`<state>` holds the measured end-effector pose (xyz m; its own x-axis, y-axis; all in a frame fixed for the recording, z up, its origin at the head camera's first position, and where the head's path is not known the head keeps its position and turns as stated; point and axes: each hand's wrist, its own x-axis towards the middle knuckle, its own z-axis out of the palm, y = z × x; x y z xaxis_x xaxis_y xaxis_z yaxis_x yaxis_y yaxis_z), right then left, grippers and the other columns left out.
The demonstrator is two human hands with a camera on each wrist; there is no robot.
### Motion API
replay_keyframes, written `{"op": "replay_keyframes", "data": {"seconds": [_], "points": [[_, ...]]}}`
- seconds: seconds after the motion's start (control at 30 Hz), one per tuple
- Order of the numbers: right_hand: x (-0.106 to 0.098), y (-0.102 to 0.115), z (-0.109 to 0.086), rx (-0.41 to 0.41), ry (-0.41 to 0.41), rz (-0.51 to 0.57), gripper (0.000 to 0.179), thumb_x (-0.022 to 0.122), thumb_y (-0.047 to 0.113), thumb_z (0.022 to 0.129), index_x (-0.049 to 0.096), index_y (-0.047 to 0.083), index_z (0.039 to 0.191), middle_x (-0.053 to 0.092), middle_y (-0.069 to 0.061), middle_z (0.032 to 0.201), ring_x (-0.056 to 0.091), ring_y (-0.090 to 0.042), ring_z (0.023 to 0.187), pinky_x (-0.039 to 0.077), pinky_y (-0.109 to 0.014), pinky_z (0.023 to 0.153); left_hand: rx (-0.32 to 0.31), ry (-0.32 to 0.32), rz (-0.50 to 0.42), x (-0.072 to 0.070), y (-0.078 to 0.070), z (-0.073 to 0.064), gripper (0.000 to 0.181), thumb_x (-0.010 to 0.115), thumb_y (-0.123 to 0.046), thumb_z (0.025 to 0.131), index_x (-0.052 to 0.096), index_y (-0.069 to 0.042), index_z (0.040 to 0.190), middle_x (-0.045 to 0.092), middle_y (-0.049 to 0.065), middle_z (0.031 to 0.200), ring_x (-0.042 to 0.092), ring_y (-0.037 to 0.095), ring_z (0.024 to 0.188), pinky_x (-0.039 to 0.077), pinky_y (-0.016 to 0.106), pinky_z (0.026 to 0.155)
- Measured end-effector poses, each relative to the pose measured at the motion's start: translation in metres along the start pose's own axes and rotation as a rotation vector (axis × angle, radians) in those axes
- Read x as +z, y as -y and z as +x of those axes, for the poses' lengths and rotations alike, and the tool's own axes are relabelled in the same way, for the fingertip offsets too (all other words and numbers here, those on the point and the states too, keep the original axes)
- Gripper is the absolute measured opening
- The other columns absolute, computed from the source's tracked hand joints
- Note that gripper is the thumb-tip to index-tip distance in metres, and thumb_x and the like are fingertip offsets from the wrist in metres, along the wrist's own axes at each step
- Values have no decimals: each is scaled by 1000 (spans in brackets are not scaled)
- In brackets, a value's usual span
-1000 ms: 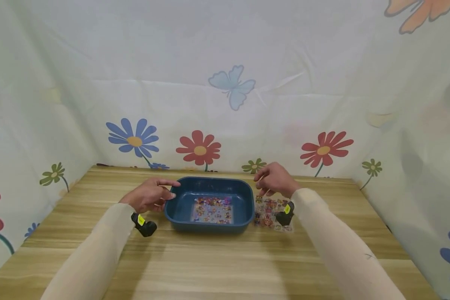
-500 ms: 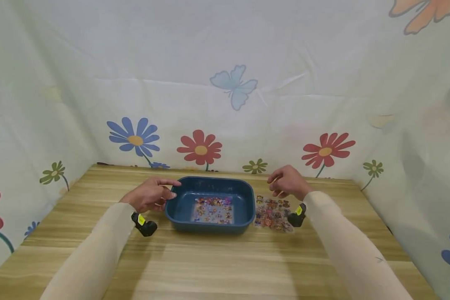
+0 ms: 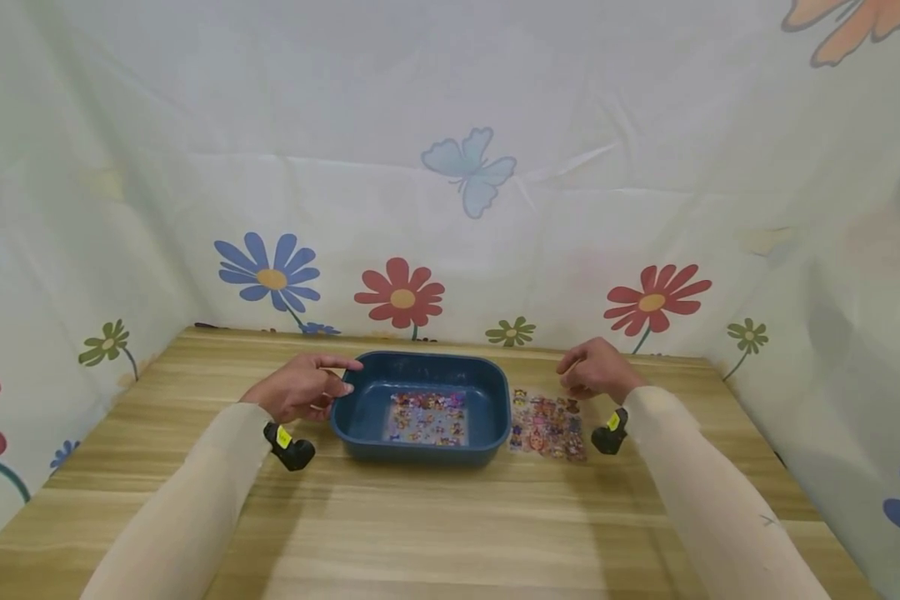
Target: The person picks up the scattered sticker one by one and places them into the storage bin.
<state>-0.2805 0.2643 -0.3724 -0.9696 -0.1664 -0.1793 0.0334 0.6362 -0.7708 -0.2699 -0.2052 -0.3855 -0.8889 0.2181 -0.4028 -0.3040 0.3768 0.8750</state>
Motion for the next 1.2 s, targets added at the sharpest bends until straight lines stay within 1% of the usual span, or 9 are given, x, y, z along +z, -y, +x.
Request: {"op": "replay_keyframes", "data": {"seconds": [0.13, 0.37, 0.5, 0.6, 0.73, 0.83, 0.93, 1.07, 1.2], "points": [[-2, -7, 0, 30, -13, -36, 25, 70, 1, 90, 70, -12, 111, 75, -19, 89, 70, -22, 74, 63, -40, 73, 0, -2, 1, 0, 1, 0, 58, 68, -11, 98, 52, -14, 153, 62, 8, 93, 52, 20, 69, 52, 29, 64], [-4, -17, -2, 97, -34, -132, 26, 68, 4, 92, 71, -7, 115, 74, -19, 104, 68, -23, 87, 60, -35, 77, 2, -3, -9, -2, 2, 1, 58, 67, -10, 98, 52, -15, 153, 63, 9, 94, 54, 20, 69, 52, 30, 63], [-1, -26, -2, 127, -39, -143, 26, 66, 6, 92, 72, -5, 114, 74, -18, 105, 68, -24, 89, 59, -35, 77, -3, -15, -13, -2, 4, 2, 56, 68, -9, 97, 54, -16, 152, 64, 10, 96, 55, 20, 69, 53, 30, 64], [2, -30, -2, 137, -55, -150, 24, 65, 4, 89, 74, -6, 109, 74, -15, 95, 67, -22, 83, 56, -32, 72, -2, -22, -8, -2, 5, 3, 56, 68, -10, 97, 55, -15, 151, 66, 13, 102, 56, 21, 71, 54, 30, 65], [5, -31, -1, 170, -100, -241, 15, 68, 6, 85, 76, -4, 92, 68, -8, 78, 59, -20, 73, 48, -29, 63, 2, -23, -3, -1, 5, 3, 56, 68, -10, 97, 55, -15, 151, 66, 14, 102, 56, 21, 71, 55, 30, 66], [8, -30, -1, 208, -115, -313, 9, 71, 9, 84, 71, 1, 79, 60, -4, 71, 53, -20, 67, 43, -29, 58, 1, -22, -5, -1, 4, 2, 56, 68, -9, 97, 54, -15, 151, 65, 12, 99, 55, 21, 70, 54, 30, 65], [14, -30, -2, 201, -122, -368, 15, 70, 9, 85, 63, 5, 72, 54, -3, 68, 50, -19, 64, 41, -30, 55, 3, -21, -3, -1, 4, 2, 56, 68, -9, 97, 54, -14, 151, 65, 12, 99, 56, 20, 70, 54, 29, 65], [20, -31, -3, 140, -143, -420, 18, 64, 7, 84, 55, 7, 69, 50, -3, 67, 48, -19, 62, 40, -30, 54, 2, -10, -19, 0, 5, 3, 57, 68, -9, 97, 54, -14, 152, 65, 12, 100, 55, 20, 69, 53, 29, 65], [25, -32, -2, 100, -167, -428, 28, 67, 7, 84, 50, 10, 62, 47, -1, 62, 45, -17, 59, 38, -29, 54, 3, -4, -25, -1, 6, 1, 57, 68, -9, 97, 54, -14, 152, 64, 11, 97, 54, 20, 68, 52, 29, 64]]}}
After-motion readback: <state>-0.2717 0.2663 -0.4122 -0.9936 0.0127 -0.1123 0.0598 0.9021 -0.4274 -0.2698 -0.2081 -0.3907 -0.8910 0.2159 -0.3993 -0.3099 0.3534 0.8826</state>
